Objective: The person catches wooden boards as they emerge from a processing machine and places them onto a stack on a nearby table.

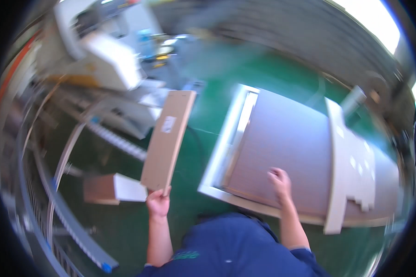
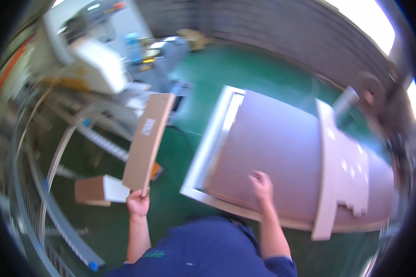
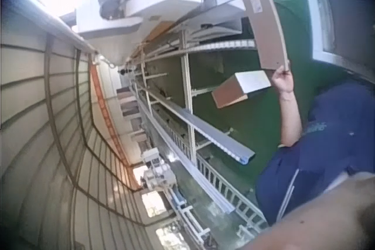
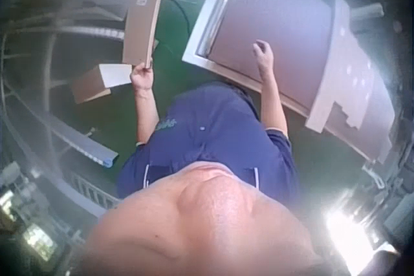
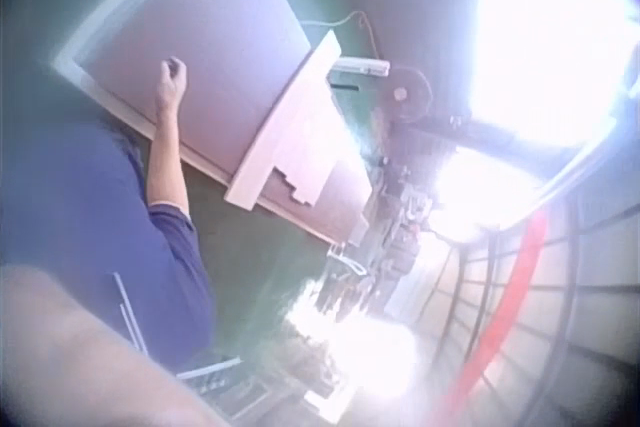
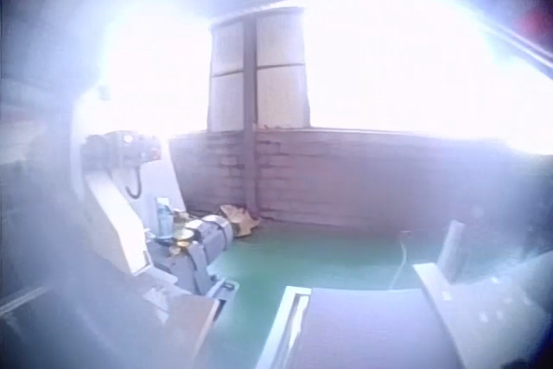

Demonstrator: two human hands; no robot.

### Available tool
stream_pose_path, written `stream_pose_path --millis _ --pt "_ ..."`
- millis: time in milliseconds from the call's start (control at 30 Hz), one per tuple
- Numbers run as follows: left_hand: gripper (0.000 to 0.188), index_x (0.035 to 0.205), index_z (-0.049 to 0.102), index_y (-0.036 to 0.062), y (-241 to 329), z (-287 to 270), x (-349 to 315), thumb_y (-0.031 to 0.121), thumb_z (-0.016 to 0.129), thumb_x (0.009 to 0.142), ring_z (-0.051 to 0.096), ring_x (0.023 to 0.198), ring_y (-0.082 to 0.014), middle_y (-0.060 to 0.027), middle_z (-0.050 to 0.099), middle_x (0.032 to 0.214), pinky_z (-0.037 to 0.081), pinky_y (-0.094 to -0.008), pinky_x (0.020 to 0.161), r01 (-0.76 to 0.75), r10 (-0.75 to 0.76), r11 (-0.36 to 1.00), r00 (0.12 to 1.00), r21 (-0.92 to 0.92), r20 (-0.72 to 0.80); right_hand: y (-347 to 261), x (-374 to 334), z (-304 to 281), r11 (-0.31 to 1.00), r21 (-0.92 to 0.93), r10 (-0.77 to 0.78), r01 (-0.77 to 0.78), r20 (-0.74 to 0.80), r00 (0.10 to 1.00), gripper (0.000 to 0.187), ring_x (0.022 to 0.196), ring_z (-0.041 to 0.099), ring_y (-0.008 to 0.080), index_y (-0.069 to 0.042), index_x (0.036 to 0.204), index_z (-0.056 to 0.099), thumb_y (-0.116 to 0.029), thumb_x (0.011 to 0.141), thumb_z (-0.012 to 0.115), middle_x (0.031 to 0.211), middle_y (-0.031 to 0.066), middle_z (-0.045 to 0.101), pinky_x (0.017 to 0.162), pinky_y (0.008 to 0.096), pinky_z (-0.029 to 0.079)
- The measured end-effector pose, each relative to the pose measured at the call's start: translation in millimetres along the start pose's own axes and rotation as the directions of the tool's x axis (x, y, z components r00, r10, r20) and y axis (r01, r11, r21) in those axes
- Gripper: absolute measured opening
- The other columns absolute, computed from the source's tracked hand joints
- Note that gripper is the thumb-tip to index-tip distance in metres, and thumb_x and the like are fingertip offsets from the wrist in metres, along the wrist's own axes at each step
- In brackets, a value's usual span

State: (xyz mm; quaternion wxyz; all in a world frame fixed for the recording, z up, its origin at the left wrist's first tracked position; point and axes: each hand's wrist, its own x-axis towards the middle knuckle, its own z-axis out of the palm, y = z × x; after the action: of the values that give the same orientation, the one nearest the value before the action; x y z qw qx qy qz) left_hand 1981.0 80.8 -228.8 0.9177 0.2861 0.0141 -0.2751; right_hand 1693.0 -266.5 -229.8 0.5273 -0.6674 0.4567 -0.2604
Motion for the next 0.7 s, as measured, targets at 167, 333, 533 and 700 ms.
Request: stream_pose_path --millis 167,333,533,700 --pt "0.055 0.124 0.055 0.0049 -73.6 58.4 -32.9 -0.008 0.049 0.071 0.061 0.108 -0.0324 -0.0146 0.059 0.122 0.053 -0.0441 0.094 0.324 -0.318 0.944 0.944 -0.065 0.087 -45.1 -14.0 51.7 0.891 0.421 -0.034 -0.171 0.437 0.899 0.043 0.101 0.057 0.0168 -0.001 0.128 0.049 -0.027 0.095 0.057 0.113 0.0102 0.060 0.089 0.0315 0.047" --pt "0.081 0.139 0.039 0.0109 -152.6 134.4 -45.9 -0.006 0.055 0.062 0.055 0.114 -0.0310 -0.0111 0.052 0.127 0.051 -0.0420 0.093 0.564 -0.597 0.783 0.799 0.261 0.065 -53.9 -41.3 0.0 0.786 0.584 -0.122 -0.203 0.469 0.875 0.054 0.112 0.053 0.0187 0.000 0.133 0.044 -0.029 0.091 0.063 0.124 0.0103 0.056 0.096 0.0330 0.043" --pt "0.060 0.135 0.034 0.0057 -245.7 186.0 -74.6 -0.002 0.057 0.081 0.059 0.106 -0.0274 -0.0127 0.054 0.121 0.052 -0.0433 0.090 0.576 -0.817 0.528 0.545 0.624 0.189 -3.3 -55.0 -70.0 0.662 0.749 0.100 0.009 -0.100 0.990 0.035 0.102 0.059 0.0163 0.004 0.121 0.053 -0.009 0.090 0.061 0.111 0.0089 0.063 0.092 0.0295 0.046" --pt "0.032 0.124 0.038 0.0051 -283.9 195.2 -86.9 0.005 0.047 0.094 0.062 0.097 -0.0266 -0.0172 0.056 0.117 0.051 -0.0409 0.087 0.472 -0.902 0.280 0.427 0.836 0.061 59.0 -49.2 -180.1 0.689 0.724 0.340 0.033 -0.363 0.867 0.027 0.091 0.059 0.0148 0.002 0.113 0.058 -0.008 0.088 0.060 0.102 0.0070 0.064 0.083 0.0286 0.048"
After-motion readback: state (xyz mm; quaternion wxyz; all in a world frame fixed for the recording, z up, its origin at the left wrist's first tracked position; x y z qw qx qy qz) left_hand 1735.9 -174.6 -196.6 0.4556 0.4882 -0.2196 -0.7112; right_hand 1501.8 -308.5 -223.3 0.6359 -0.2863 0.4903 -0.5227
